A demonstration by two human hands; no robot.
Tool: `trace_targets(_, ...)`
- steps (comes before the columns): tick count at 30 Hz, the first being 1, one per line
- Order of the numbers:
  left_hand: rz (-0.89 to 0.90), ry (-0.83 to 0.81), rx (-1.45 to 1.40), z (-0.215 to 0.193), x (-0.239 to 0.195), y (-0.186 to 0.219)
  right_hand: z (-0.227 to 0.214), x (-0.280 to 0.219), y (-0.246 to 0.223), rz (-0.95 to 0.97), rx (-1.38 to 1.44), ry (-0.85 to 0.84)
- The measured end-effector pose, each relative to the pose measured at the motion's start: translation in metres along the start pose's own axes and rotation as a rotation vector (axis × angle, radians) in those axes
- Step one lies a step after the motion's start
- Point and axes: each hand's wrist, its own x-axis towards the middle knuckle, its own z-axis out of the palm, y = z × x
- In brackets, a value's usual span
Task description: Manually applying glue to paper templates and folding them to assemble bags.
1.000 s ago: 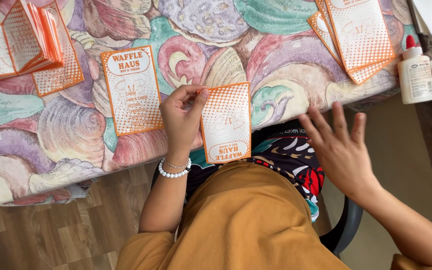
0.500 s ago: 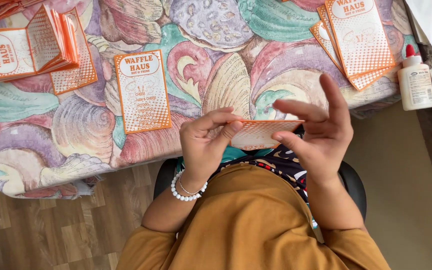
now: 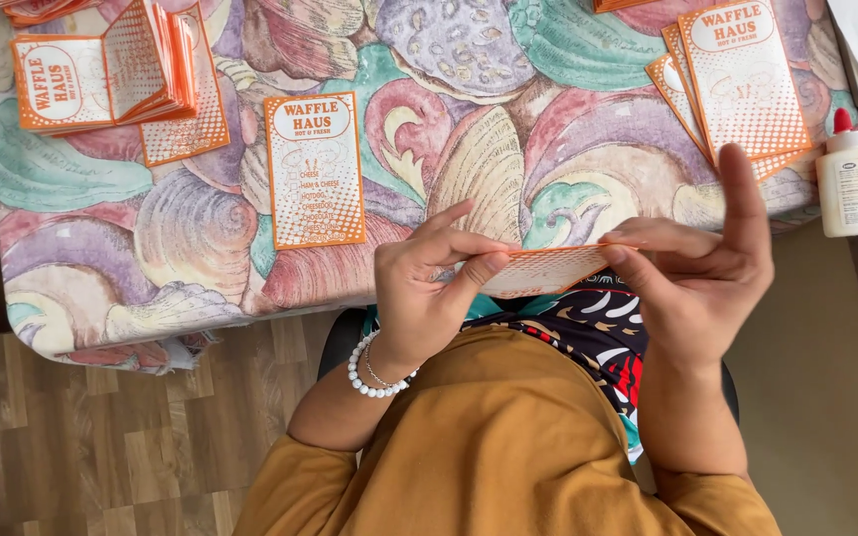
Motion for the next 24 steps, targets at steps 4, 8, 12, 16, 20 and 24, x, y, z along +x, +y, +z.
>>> trace_targets(4, 0.027, 0.014, 0.004, 0.007, 0.000, -0.001, -0.004, 0.001, -0.021, -0.071, -0.166, -0.055)
trace_targets(8, 0.084, -0.027, 0.020, 0.011, 0.002, 0.003, 0.015, 0.005, -0.035, -0.345, -0.493, -0.287)
trace_targets(12, 0.128, -0.057, 0.052, 0.009, 0.003, 0.005, 0.023, 0.005, -0.025, -0.385, -0.449, -0.308)
trace_targets(16, 0.074, -0.022, 0.015, 0.000, 0.003, 0.001, -0.002, 0.017, -0.021, -0.319, -0.528, -0.239)
trace_targets(20, -0.085, 0.057, -0.118, -0.004, 0.001, -0.012, -0.015, 0.017, -0.016, -0.117, -0.249, -0.216)
trace_targets(24, -0.323, 0.090, -0.304, -0.002, -0.003, -0.025, 0.007, 0.011, 0.000, 0.031, -0.100, -0.190)
